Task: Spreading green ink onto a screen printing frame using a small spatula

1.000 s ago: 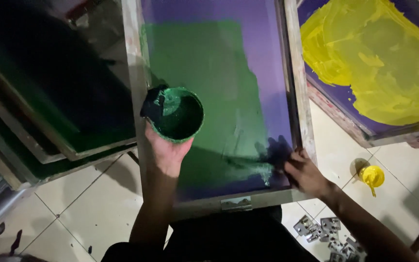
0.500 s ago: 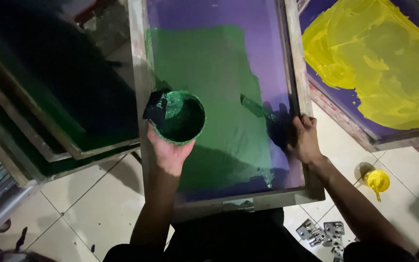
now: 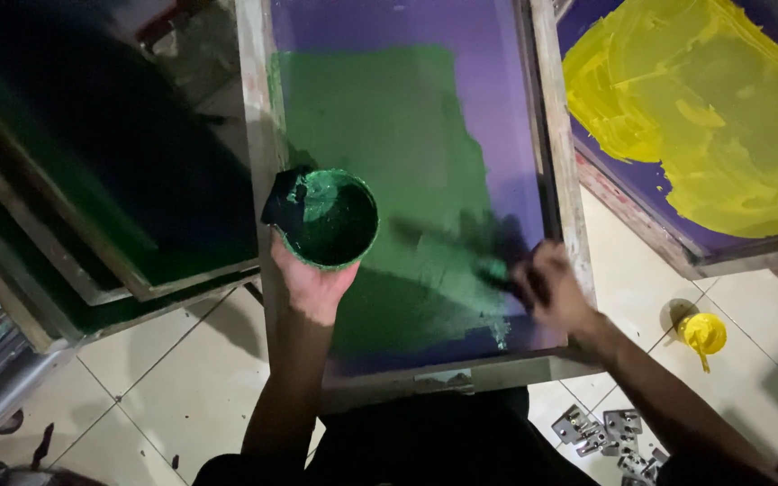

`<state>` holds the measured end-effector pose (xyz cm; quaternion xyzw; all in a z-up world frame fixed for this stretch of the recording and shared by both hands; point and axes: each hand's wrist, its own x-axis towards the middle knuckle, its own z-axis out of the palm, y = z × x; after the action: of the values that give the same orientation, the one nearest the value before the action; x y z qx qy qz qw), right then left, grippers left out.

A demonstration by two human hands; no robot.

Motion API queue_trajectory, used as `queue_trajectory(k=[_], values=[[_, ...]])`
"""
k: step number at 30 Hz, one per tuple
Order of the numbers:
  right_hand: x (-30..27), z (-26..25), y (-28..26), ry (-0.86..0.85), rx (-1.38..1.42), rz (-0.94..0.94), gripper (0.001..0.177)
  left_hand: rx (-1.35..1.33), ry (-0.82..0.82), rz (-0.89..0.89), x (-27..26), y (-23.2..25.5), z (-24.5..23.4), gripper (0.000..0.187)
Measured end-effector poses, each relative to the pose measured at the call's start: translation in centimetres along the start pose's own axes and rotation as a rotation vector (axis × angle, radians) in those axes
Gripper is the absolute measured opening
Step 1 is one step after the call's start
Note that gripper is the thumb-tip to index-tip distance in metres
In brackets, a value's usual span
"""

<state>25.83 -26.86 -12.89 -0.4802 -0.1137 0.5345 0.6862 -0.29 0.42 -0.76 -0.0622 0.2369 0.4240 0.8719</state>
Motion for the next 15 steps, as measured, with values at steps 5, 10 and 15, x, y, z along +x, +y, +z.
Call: queue_trajectory(k=[5,10,15], values=[[5.6,-4.0,-3.3,0.113,-1.669,-0.509,0.092,0.006,-0.024,-0.023,0.0,0.1,0.1,0.048],[7.5,-3.9,-3.7,0.048,-1.905,-0.570,0.067,-0.011,-0.032,-0.023,0.5,0.0,-1.7,0.051],[7.9,-6.9,-1.5,-0.076,-1.894,-0.886,0.053,0.011,-0.047,-0.040,0.2,0.5,-1.4,0.050]])
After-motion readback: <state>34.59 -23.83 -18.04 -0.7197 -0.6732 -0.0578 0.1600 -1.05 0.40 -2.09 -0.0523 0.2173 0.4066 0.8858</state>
